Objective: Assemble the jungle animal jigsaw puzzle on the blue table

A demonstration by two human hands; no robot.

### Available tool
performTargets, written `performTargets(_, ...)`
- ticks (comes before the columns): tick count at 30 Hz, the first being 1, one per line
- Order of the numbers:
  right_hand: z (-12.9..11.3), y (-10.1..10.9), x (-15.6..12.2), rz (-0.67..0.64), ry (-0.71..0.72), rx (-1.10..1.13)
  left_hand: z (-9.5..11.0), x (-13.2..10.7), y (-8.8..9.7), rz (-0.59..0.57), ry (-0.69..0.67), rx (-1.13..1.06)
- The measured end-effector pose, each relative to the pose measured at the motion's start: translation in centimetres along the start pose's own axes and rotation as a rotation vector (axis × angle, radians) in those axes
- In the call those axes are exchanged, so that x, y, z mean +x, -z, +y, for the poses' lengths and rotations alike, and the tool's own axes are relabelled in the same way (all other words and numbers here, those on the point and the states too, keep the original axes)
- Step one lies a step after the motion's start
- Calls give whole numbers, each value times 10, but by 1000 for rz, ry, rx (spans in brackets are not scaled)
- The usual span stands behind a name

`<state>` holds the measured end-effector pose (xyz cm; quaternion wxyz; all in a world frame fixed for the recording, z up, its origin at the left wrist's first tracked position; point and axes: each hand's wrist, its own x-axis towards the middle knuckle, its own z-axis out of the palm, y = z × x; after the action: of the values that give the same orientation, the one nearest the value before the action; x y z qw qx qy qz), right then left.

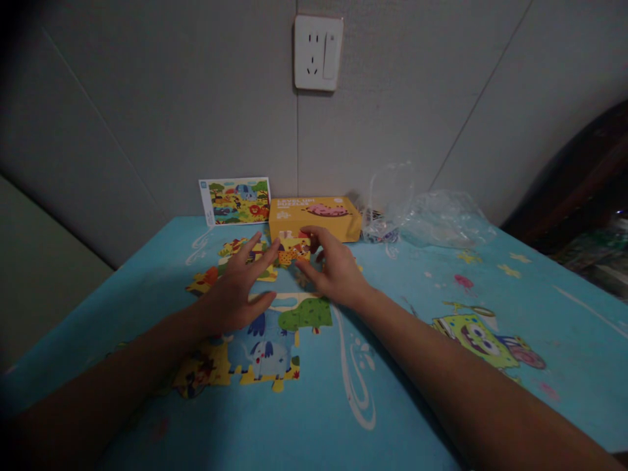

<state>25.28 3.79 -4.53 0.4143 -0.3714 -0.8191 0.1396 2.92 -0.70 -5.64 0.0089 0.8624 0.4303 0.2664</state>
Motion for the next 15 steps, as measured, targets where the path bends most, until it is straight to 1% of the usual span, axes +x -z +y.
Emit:
performTargets(3,0,0,-1,15,-28,39,2,0,2,-20,1,9)
performTargets(6,4,3,1,137,-79,-59,3,1,3,-48,11,-1)
performTargets(8,10,7,3,220,-154,-133,2,1,2,-51,15,-4)
performTargets(10,17,12,6,259,-260,-194,1,0,1,-42,18,3)
performTargets(12,23,16,8,239,-371,-267,-1,0,-1,-38,35,21)
performTargets(15,30,19,10,129,-477,-422,-5,0,-5,-14,111,72)
